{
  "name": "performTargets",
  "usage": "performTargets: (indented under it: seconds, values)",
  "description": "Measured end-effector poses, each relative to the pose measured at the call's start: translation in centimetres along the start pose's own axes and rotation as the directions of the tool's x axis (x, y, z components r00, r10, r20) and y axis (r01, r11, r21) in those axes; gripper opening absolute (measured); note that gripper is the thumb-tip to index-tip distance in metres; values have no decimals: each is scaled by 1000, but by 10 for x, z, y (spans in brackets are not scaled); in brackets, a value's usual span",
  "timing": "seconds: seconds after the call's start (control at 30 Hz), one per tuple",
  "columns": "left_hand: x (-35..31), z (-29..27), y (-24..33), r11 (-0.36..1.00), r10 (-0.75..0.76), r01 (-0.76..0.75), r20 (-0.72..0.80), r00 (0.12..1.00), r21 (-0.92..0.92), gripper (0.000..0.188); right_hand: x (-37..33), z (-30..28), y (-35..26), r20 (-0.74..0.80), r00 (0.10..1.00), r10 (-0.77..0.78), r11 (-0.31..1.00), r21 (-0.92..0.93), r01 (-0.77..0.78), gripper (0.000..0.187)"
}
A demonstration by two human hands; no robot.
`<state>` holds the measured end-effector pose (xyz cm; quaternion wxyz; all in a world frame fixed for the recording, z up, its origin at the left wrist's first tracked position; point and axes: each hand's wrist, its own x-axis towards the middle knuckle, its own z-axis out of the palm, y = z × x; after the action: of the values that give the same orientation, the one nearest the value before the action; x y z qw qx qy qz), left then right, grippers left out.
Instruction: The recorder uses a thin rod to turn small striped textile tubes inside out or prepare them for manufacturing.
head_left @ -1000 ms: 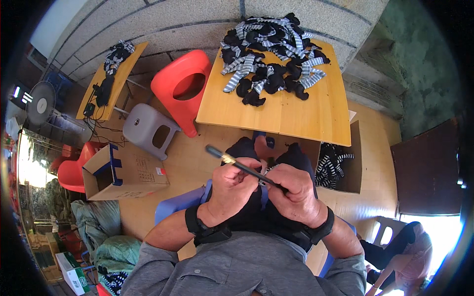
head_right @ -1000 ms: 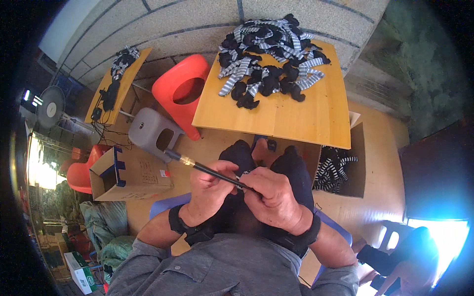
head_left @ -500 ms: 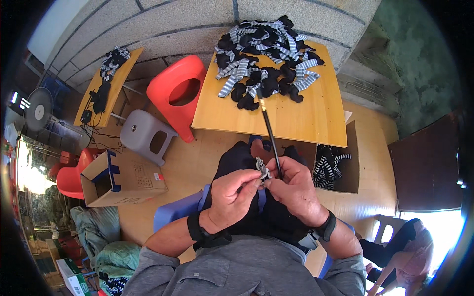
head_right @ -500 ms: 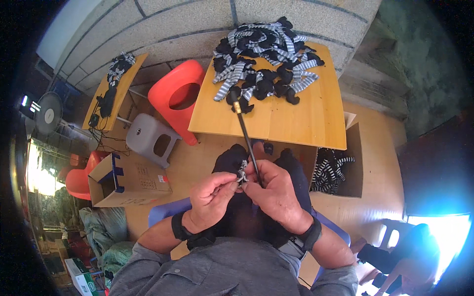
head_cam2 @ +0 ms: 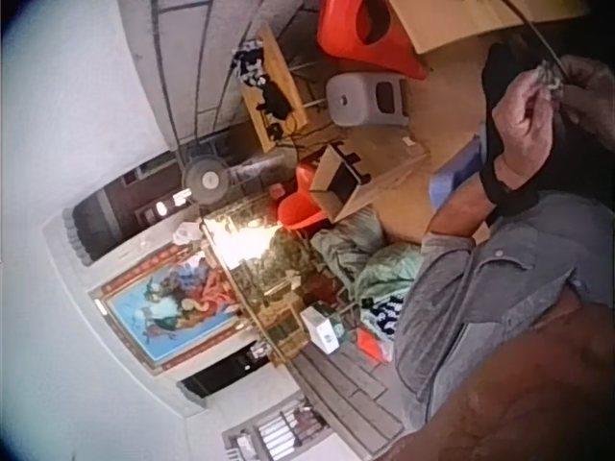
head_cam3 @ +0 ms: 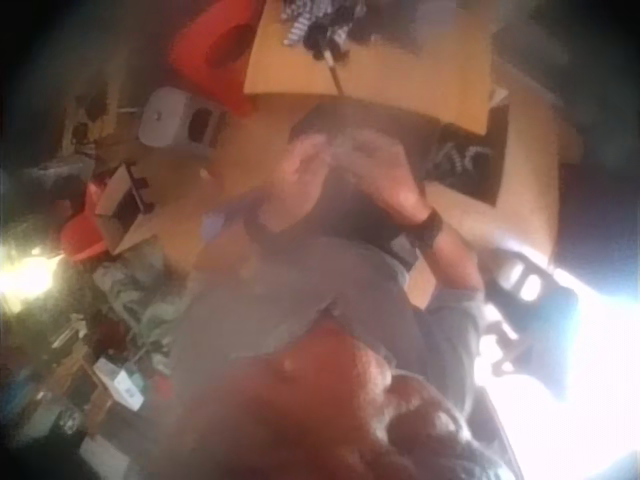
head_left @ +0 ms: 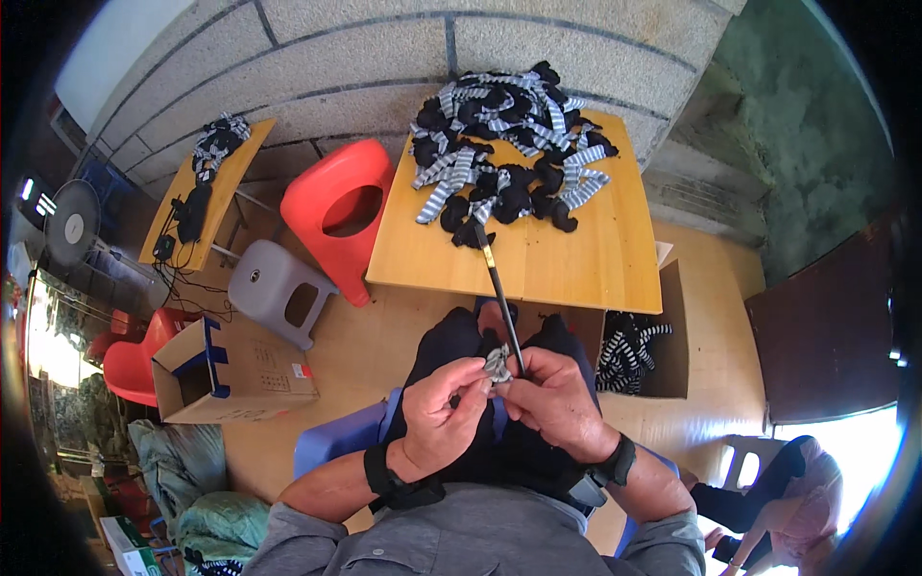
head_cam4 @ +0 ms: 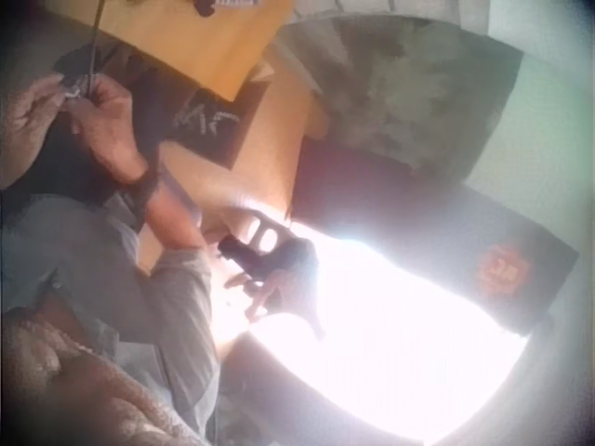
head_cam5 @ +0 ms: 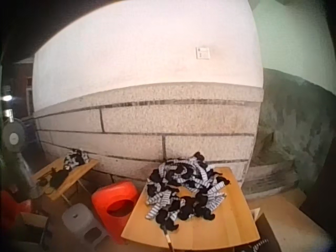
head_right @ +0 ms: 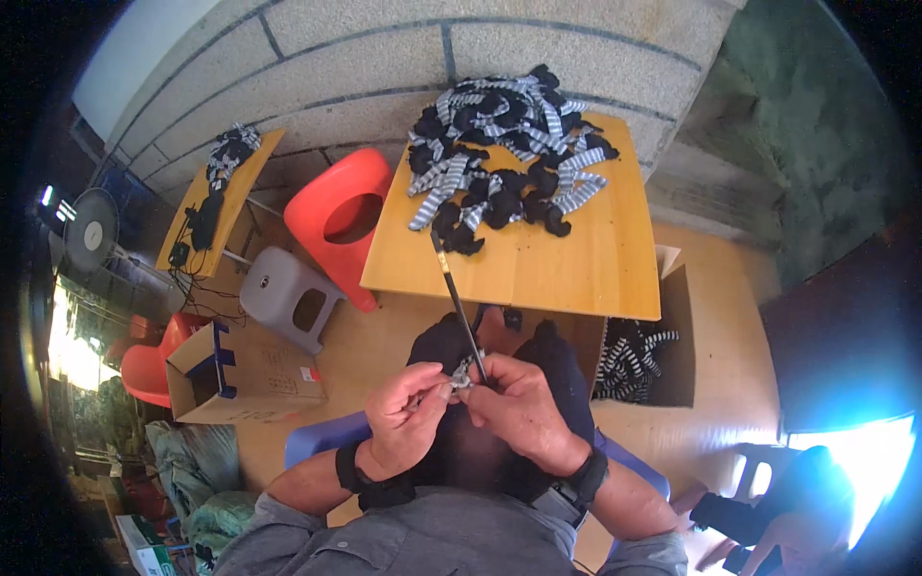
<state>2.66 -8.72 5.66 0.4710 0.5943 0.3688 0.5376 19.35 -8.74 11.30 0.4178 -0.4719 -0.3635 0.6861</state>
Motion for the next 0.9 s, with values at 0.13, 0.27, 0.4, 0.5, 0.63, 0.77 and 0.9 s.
performTargets:
  seconds: [0.13,0.27,0.4,0.5,0.63,0.77,0.9]
  values:
    - [3,6,2,984,-77,59,-98,992,-171,19,5,-1,17,11,999,-52,989,139,50,5]
    - [11,0,-4,992,-113,117,75,991,-57,21,12,-4,37,-151,973,-175,983,-83,164,6]
    - [15,-5,2,973,-202,214,139,969,-80,20,13,-5,46,-77,942,-328,928,-211,306,11]
    - [15,-4,5,922,-301,333,177,937,-195,21,15,-6,51,-73,926,-371,861,-400,314,7]
    - [22,-10,9,739,-561,619,266,784,-268,20,7,5,29,-37,964,-262,940,-238,246,6]
    - [25,-18,0,695,-565,663,357,743,-278,17,9,7,29,-81,974,-212,939,-294,180,8]
    - [28,-19,-2,677,-550,677,411,726,-289,15,7,3,23,-55,982,-183,956,-242,164,6]
